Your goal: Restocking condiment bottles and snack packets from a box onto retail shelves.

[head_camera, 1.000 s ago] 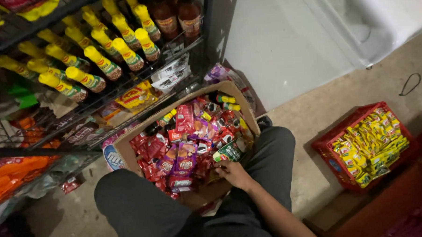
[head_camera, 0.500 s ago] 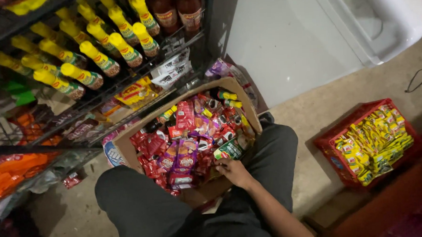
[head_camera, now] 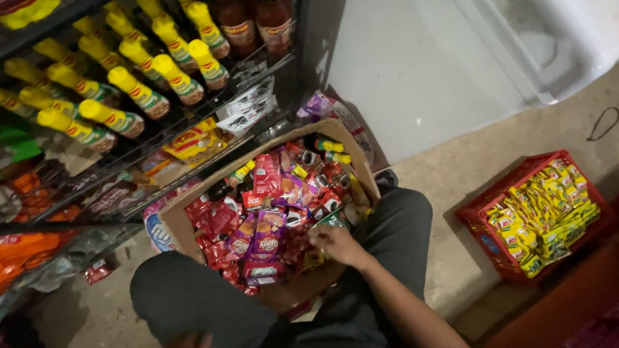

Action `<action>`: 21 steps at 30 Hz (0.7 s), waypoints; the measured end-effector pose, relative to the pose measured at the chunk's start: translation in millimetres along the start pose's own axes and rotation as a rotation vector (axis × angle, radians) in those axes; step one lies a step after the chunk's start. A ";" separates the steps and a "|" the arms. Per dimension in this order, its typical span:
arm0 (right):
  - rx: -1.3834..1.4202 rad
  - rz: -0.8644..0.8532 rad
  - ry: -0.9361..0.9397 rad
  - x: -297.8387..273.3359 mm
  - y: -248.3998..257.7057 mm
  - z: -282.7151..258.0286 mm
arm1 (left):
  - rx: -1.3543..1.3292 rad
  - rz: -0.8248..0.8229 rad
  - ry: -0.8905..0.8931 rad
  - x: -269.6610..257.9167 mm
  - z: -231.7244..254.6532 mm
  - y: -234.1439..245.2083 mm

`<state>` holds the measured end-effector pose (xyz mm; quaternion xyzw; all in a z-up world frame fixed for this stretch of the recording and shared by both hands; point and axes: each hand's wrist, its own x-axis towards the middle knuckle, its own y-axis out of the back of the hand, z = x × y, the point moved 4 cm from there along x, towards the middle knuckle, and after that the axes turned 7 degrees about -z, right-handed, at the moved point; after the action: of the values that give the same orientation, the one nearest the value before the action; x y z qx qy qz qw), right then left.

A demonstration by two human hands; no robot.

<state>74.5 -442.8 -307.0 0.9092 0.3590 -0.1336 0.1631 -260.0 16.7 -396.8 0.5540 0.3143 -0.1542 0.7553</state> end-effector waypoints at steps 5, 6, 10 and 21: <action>0.137 0.137 -0.101 31.6 58.0 7.8 | -0.086 0.112 -0.134 12.6 329.4 306.7; 0.085 0.228 0.005 40.3 73.7 11.1 | -0.183 0.231 -0.261 29.3 355.5 316.5; 0.587 0.378 -0.145 79.9 108.1 45.1 | -0.290 0.166 -0.293 144.4 413.7 268.9; 0.303 0.696 -0.045 142.7 127.7 87.9 | -0.472 0.286 -0.405 296.3 493.9 222.6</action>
<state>253.3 -478.4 -412.9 0.9874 0.0013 -0.1416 0.0704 243.2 -335.0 -330.2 0.3606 0.1040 -0.0768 0.9237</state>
